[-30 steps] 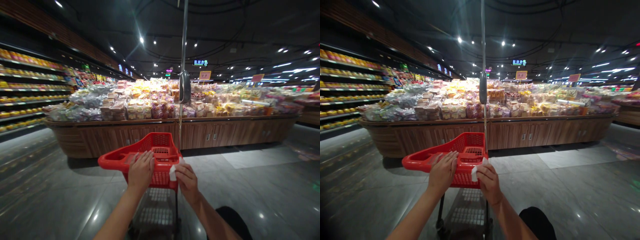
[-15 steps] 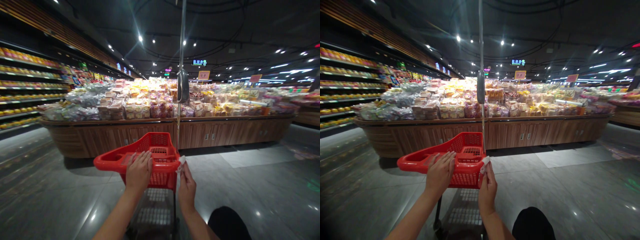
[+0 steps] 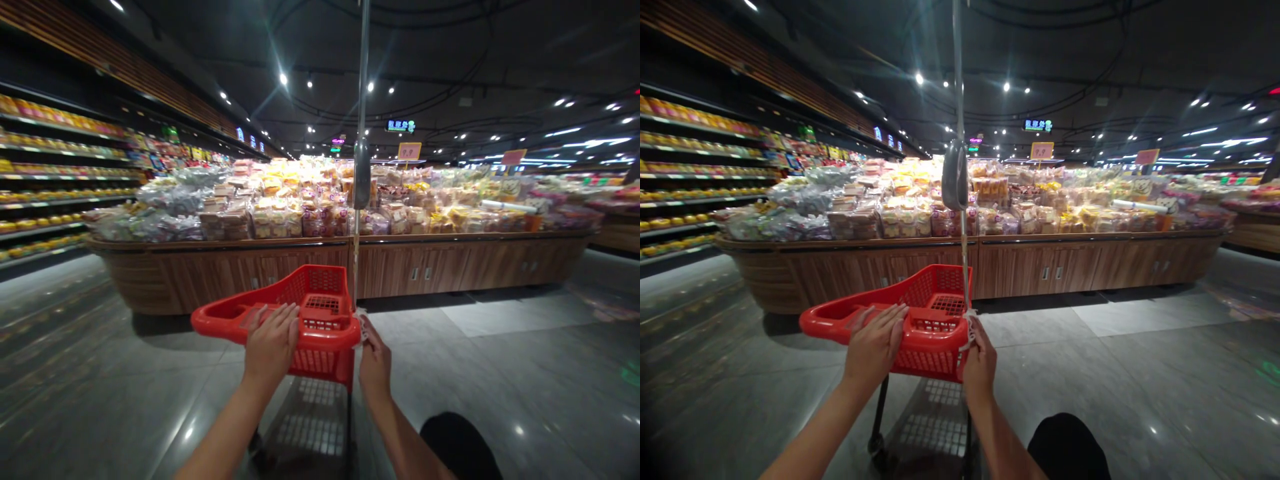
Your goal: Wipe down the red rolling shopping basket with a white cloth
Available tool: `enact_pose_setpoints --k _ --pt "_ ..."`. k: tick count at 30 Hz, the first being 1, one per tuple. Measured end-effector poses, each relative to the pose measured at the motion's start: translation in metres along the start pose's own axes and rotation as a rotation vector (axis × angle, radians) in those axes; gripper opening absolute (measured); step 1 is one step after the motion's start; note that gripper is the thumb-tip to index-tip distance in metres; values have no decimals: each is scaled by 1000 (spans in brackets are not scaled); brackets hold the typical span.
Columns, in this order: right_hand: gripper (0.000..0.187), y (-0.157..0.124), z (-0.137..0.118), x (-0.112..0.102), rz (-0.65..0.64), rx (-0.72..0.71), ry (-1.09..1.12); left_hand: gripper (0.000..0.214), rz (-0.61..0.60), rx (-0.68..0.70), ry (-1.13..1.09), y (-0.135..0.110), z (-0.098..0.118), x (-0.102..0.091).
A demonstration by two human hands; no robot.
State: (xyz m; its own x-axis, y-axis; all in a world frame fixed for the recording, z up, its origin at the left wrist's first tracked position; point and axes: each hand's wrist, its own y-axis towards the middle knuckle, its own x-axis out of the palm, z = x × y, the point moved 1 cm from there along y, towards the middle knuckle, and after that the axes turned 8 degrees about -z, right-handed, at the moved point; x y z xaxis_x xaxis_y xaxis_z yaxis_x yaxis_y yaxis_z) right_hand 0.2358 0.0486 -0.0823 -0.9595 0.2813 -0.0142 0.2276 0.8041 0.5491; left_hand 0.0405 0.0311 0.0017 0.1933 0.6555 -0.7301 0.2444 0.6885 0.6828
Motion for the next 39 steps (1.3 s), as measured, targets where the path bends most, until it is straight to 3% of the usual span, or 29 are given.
enact_pose_setpoints --k 4,12,17,22,26,30,32,35,37,39 --pt "46 11 -4 4 -30 8 16 35 0 12 -5 0 -3 -1" --pt "35 -50 -12 -2 -128 -102 -19 33 14 69 -36 -1 -27 -4" --pt "32 -32 -20 -9 -64 -133 42 34 -2 123 -38 -6 -39 -7" --pt "37 -9 -35 -6 -258 -437 -24 34 -5 148 -33 -12 -43 -12" --pt "43 -6 -36 -7 -251 -425 -69 35 -57 159 -46 -14 -49 -14" --pt "45 -17 -42 -5 -325 -450 -61 36 -108 162 -45 -14 -58 -15" --pt "42 -18 -42 -4 -362 -424 -19 36 -116 175 -17 -14 -62 -18" --pt "34 -6 -36 -8 -364 -228 46 32 -19 135 80 -16 -60 -28" --pt "29 9 -29 -16 -305 -74 81 32 67 84 119 -20 -46 -38" --pt "27 22 -25 -24 -205 9 118 30 72 87 88 -26 -20 -47"
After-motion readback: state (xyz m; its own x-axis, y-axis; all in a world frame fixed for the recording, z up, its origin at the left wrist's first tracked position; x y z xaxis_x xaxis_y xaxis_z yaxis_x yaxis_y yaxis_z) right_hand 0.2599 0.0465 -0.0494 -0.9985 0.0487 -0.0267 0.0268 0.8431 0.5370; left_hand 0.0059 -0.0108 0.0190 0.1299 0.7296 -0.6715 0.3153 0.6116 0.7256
